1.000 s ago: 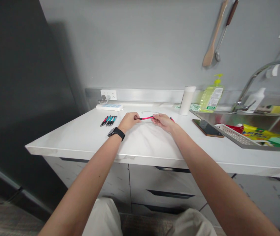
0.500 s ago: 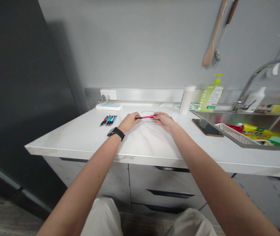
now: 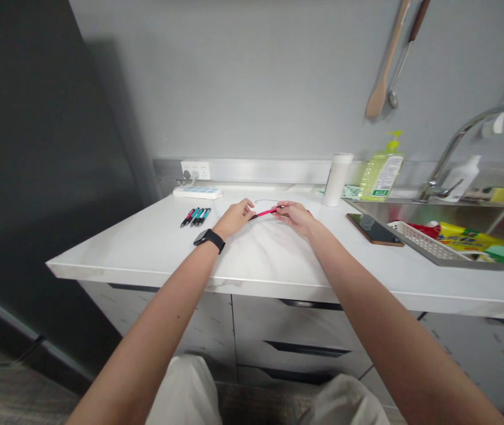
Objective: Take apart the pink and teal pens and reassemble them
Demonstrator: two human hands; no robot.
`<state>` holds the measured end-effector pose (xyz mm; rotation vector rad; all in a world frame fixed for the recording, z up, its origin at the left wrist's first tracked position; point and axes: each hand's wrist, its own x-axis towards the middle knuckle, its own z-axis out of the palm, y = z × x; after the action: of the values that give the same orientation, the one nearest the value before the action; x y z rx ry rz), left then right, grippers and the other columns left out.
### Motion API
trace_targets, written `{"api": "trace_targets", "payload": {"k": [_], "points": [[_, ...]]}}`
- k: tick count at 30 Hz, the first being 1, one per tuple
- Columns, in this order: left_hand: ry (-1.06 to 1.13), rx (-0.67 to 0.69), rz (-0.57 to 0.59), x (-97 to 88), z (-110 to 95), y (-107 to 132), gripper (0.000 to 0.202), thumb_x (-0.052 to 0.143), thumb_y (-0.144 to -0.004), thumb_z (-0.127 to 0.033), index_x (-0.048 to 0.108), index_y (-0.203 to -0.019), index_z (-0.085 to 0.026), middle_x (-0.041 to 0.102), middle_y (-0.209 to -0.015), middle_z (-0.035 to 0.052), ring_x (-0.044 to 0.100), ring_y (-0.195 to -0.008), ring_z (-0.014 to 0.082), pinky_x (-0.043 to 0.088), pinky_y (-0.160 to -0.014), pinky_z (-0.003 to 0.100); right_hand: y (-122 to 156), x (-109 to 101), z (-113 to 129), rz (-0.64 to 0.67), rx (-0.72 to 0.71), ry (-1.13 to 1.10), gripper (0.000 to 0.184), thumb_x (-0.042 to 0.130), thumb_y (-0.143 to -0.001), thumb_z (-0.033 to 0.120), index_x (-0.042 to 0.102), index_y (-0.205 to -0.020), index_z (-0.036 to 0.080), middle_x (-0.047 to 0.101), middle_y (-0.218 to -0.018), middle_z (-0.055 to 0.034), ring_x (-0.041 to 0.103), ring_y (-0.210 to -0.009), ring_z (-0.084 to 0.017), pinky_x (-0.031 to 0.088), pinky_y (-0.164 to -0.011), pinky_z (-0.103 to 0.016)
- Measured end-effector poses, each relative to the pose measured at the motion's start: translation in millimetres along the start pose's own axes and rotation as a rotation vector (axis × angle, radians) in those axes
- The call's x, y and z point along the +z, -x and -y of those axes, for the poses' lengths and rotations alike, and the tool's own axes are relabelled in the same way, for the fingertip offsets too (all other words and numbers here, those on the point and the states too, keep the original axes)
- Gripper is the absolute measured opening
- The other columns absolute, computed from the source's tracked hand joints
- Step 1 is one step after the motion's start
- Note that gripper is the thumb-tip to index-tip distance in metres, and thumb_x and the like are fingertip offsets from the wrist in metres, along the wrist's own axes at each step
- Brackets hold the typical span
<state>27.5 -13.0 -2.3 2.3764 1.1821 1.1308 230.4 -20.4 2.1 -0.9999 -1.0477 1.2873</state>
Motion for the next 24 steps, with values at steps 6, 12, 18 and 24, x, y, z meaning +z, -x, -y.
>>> {"api": "trace_targets", "payload": {"k": [6,12,18,24], "points": [[0.014,0.022,0.055,2.6,2.9,0.2,0.014,0.060,-0.075,-0.022,0.054,-0.087,-0.019,0.064,-0.076,0.0000,0.060,-0.072,0.0134,0.046,-0.069,0.025,-4.4,-1.0,-2.7,0.006,-0.004,-0.034,0.024,0.050,-0.074,-0.008,0.056,-0.076,0.015,0.068,-0.073,-0.0031,0.064,-0.066,-0.010,0.055,-0.067,-0.019],[0.037,0.023,0.090,3.7,0.7,0.7,0.014,0.058,-0.077,-0.024,0.054,-0.089,-0.017,0.064,-0.078,0.0019,0.060,-0.071,0.0139,0.047,-0.070,0.026,-4.1,-0.2,-3.1,0.002,-0.010,-0.035,0.026,0.050,-0.072,-0.009,0.056,-0.074,0.016,0.068,-0.074,-0.0031,0.063,-0.068,-0.010,0.055,-0.068,-0.020],[-0.028,0.091,0.084,2.7,2.2,0.3,0.008,0.056,-0.077,-0.021,0.055,-0.085,-0.017,0.061,-0.078,0.0010,0.057,-0.074,0.0131,0.045,-0.073,0.026,-0.7,1.1,-0.8,-0.008,-0.009,-0.041,0.026,0.050,-0.073,-0.010,0.056,-0.073,0.015,0.069,-0.073,-0.0022,0.063,-0.066,-0.008,0.054,-0.066,-0.018],[-0.005,0.079,0.117,3.1,0.4,1.1,0.022,0.068,-0.069,-0.025,0.056,-0.086,-0.016,0.062,-0.078,0.0008,0.057,-0.072,0.0133,0.046,-0.071,0.025,2.3,3.4,0.6,0.013,-0.009,-0.015,0.027,0.050,-0.072,-0.011,0.056,-0.073,0.016,0.069,-0.073,-0.0011,0.062,-0.064,-0.007,0.053,-0.064,-0.017]]}}
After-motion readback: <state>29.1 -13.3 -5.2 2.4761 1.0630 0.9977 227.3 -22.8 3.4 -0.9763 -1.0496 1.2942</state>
